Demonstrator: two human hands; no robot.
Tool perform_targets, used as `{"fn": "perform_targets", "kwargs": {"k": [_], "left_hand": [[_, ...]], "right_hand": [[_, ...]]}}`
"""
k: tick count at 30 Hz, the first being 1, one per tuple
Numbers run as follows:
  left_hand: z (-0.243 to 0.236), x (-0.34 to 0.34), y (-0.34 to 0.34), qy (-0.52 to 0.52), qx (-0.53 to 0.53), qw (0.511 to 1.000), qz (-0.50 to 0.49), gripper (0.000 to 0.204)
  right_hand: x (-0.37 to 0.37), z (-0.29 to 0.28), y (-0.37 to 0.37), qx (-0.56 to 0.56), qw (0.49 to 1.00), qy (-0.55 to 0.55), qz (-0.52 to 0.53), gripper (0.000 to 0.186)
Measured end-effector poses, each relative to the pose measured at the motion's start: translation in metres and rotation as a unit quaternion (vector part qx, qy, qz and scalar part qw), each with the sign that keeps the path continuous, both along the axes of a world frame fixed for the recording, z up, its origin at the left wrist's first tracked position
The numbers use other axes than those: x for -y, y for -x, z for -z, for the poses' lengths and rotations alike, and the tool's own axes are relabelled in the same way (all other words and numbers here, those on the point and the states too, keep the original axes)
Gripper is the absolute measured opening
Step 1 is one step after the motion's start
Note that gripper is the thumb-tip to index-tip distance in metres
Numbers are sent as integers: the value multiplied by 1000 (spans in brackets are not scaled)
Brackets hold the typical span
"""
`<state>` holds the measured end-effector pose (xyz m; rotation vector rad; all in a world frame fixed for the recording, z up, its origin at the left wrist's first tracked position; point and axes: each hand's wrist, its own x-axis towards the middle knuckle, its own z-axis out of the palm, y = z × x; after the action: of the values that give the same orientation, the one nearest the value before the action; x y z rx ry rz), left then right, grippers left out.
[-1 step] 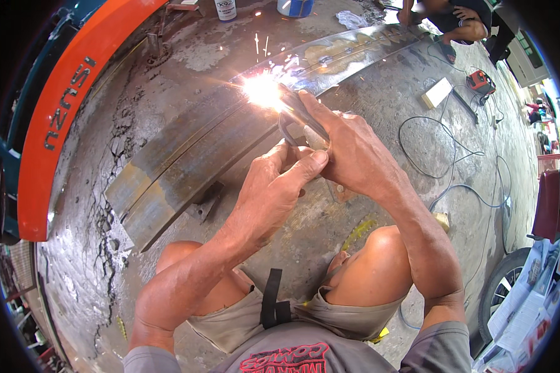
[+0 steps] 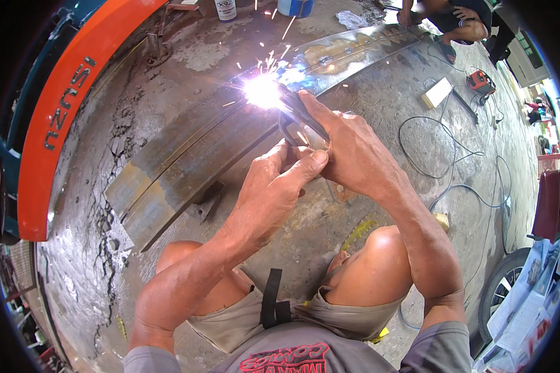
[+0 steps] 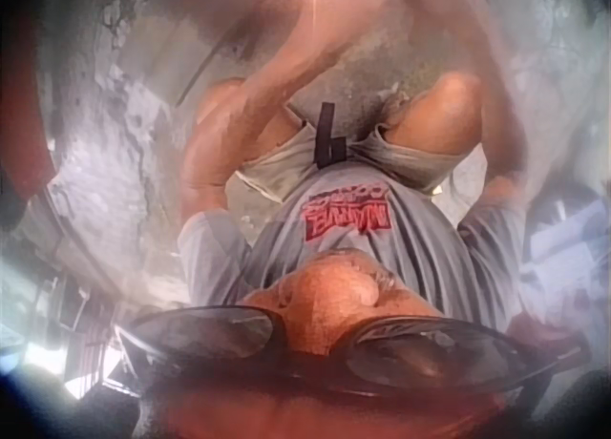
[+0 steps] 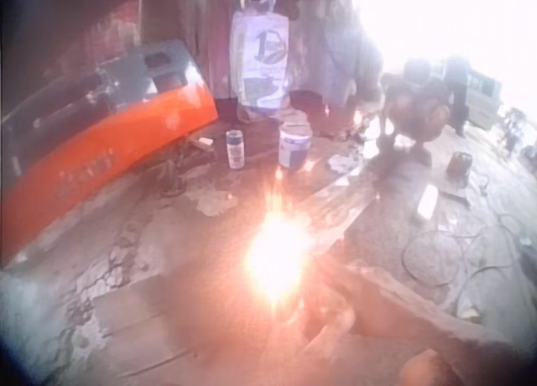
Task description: The person welds a long metal bar using a handheld welding torch, producing bright sparks. They pause to replace the welding rod and continue welding along the seam of the metal piece.
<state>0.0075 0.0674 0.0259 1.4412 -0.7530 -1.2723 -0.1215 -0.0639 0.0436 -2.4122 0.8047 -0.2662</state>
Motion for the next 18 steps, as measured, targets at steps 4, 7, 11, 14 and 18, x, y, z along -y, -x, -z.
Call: {"fn": "perform_targets", "kwargs": {"k": [4, 7, 11, 14, 18], "left_hand": [[2, 0, 0, -8, 1, 1000, 9, 53], [4, 0, -1, -8, -1, 1000, 16, 52], [3, 3, -4, 2, 11, 1000, 4, 55], [2, 4, -4, 8, 4, 1000, -3, 57], [1, 4, -4, -2, 7, 1000, -5, 57]], "right_hand": [[0, -3, 0, 1, 1000, 0, -7, 84], [3, 6, 0, 29, 999, 41, -16, 84], [1, -5, -5, -20, 1000, -14, 3, 82], [3, -6, -4, -32, 999, -7, 4, 83], [4, 0, -4, -12, 1000, -7, 0, 84]]}}
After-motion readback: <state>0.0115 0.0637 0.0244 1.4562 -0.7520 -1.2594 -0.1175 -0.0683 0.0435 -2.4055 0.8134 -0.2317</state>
